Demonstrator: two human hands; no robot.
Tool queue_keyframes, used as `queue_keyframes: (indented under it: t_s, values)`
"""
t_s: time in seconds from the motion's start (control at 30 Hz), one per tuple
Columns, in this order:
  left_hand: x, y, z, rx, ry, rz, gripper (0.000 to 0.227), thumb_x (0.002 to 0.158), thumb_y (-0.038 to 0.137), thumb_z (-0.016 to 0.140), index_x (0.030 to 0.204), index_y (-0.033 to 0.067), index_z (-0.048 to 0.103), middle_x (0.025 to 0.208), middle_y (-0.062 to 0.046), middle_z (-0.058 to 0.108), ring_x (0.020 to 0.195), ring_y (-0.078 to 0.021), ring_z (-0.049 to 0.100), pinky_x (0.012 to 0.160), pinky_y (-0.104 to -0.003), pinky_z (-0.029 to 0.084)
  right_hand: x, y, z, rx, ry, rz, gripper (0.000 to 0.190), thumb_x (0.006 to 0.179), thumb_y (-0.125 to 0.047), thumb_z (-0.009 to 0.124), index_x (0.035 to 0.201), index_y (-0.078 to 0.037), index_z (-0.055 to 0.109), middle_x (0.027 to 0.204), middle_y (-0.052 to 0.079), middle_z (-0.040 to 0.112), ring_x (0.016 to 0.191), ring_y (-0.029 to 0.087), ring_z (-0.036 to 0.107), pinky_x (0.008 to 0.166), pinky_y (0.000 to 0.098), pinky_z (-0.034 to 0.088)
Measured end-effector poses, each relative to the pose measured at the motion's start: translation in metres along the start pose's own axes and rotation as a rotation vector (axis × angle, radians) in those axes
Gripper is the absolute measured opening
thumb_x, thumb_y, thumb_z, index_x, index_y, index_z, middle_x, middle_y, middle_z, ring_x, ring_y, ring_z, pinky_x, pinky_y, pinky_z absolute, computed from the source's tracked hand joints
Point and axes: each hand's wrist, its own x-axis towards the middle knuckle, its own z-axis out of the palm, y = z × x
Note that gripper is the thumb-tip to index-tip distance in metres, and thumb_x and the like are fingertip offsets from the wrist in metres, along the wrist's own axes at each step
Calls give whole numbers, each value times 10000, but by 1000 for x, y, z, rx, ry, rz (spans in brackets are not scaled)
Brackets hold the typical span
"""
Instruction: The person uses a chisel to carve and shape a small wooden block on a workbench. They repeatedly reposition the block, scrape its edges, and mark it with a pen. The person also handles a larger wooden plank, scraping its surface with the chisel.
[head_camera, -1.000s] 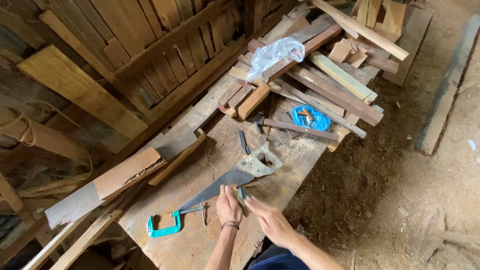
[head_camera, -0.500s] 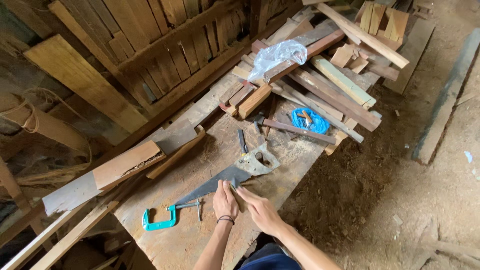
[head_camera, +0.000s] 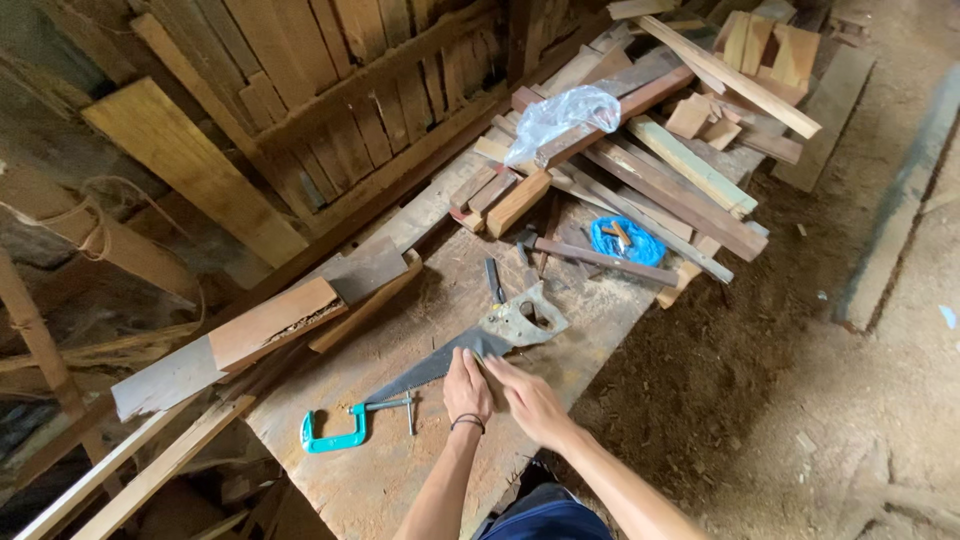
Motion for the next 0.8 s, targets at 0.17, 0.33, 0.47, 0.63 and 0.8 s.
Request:
queue_keyframes:
  t_s: [0.17, 0.33, 0.47, 0.63, 0.8]
  values:
    - [2, -3, 5, -37, 56, 63, 433, 1059, 414, 327, 1065, 56, 571, 1022, -252, 673, 983, -488, 618, 809, -535, 484, 2, -5, -7, -56, 16, -82, 541, 988, -1, 422, 1509, -139, 467, 1608, 46, 408, 1483, 241, 396, 1248, 375, 284]
    - [-4, 3, -1, -172, 51, 97, 413, 1061, 388, 341, 1023, 63, 592, 968, -238, 688, 941, -465, 652, 820, -503, 512, -43, 7, -18, -75, -13, -10, 520, 981, -1, 410, 1473, -132, 515, 1596, 43, 415, 1479, 227, 388, 1222, 360, 263]
    - [-3, 10, -2, -105, 15, 47, 391, 1048, 392, 377, 1070, 51, 567, 977, -271, 650, 943, -508, 593, 811, -525, 490, -17, 5, -19, -101, 70, -160, 483, 1013, -2, 390, 1477, -65, 511, 1580, 93, 456, 1485, 248, 432, 1251, 383, 312]
    - [1, 2, 4, -78, 39, 102, 394, 1054, 390, 354, 1032, 45, 543, 967, -281, 637, 944, -509, 595, 790, -536, 477, -24, -7, -12, 51, -26, 300, 551, 1026, -52, 377, 1553, -194, 454, 1622, 23, 464, 1108, 394, 553, 962, 456, 479]
    - [9, -4, 8, -64, -158, -169, 428, 1091, 454, 331, 1150, 70, 509, 992, -211, 674, 974, -385, 704, 844, -510, 585, -74, 45, -19, 168, 61, -2, 545, 1017, -65, 378, 1532, -176, 514, 1577, 116, 466, 919, 109, 539, 753, 247, 470]
